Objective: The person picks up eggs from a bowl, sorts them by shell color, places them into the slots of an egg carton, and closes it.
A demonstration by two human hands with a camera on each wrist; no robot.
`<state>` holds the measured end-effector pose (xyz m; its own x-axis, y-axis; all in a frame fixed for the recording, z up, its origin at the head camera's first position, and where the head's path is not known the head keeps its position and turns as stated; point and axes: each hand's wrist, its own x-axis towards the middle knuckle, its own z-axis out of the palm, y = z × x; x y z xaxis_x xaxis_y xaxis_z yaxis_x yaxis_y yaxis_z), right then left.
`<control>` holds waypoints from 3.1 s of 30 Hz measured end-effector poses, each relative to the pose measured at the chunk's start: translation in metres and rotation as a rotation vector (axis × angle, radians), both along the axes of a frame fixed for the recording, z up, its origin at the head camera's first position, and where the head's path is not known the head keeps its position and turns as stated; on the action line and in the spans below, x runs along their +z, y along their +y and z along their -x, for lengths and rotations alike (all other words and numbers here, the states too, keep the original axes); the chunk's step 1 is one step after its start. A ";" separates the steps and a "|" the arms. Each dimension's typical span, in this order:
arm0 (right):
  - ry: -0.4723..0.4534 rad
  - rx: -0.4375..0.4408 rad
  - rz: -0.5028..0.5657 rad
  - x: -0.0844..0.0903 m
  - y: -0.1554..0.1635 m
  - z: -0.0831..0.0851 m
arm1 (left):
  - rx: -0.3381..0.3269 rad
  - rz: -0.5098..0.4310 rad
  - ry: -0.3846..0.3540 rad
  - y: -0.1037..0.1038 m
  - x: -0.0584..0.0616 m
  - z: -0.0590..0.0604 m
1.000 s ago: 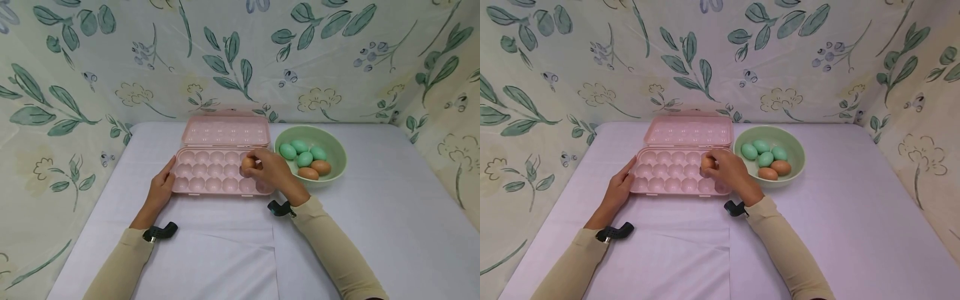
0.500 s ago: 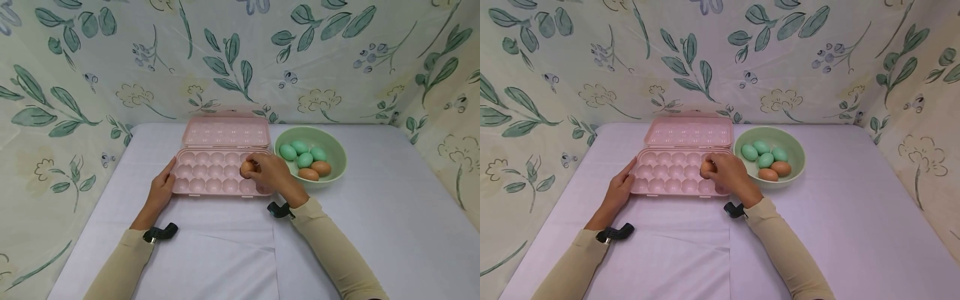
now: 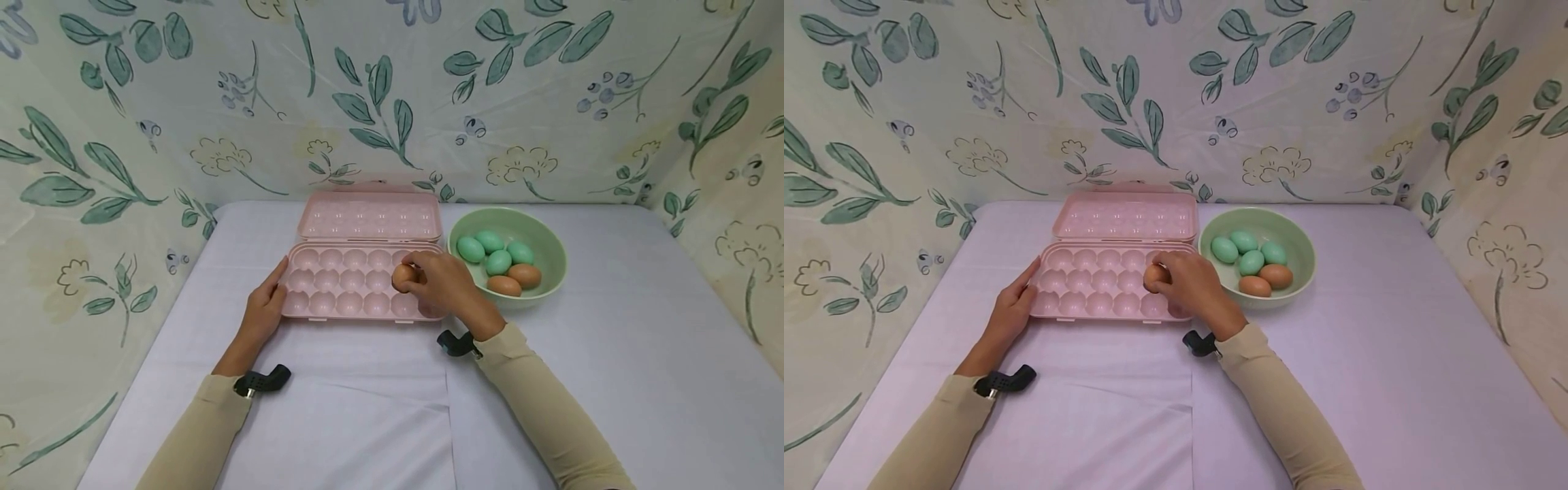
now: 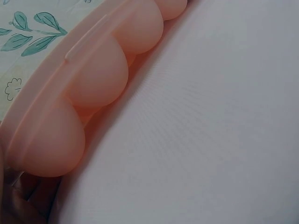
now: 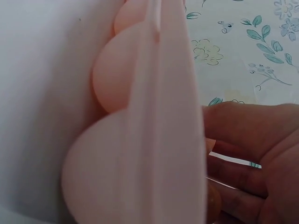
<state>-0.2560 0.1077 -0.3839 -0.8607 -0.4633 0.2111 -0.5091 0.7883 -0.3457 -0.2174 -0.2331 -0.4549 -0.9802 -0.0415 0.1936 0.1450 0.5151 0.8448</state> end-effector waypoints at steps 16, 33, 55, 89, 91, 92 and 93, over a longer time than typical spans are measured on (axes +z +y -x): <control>-0.097 0.046 0.141 0.004 0.006 0.002 | 0.016 -0.004 -0.010 0.001 -0.001 0.000; -0.142 0.104 0.292 0.010 0.021 0.006 | 0.009 0.004 -0.018 0.001 0.000 0.000; -0.073 0.031 0.325 0.029 0.053 0.008 | 0.009 0.007 -0.021 0.001 0.001 -0.001; -0.179 -0.044 0.291 0.039 0.121 0.007 | 0.004 0.002 -0.022 0.001 0.001 0.000; -0.188 -0.059 0.271 0.040 0.126 0.006 | 0.007 0.005 -0.021 0.001 0.000 0.001; -0.192 -0.066 0.262 0.040 0.128 0.006 | 0.009 0.007 -0.021 0.001 -0.001 0.001; -0.194 -0.072 0.252 0.040 0.130 0.005 | 0.010 0.007 -0.021 0.001 -0.001 0.001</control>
<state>-0.2612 0.2376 -0.3441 -0.9247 -0.3539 0.1402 -0.3607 0.6974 -0.6193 -0.2181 -0.2322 -0.4556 -0.9836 -0.0498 0.1734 0.1223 0.5224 0.8438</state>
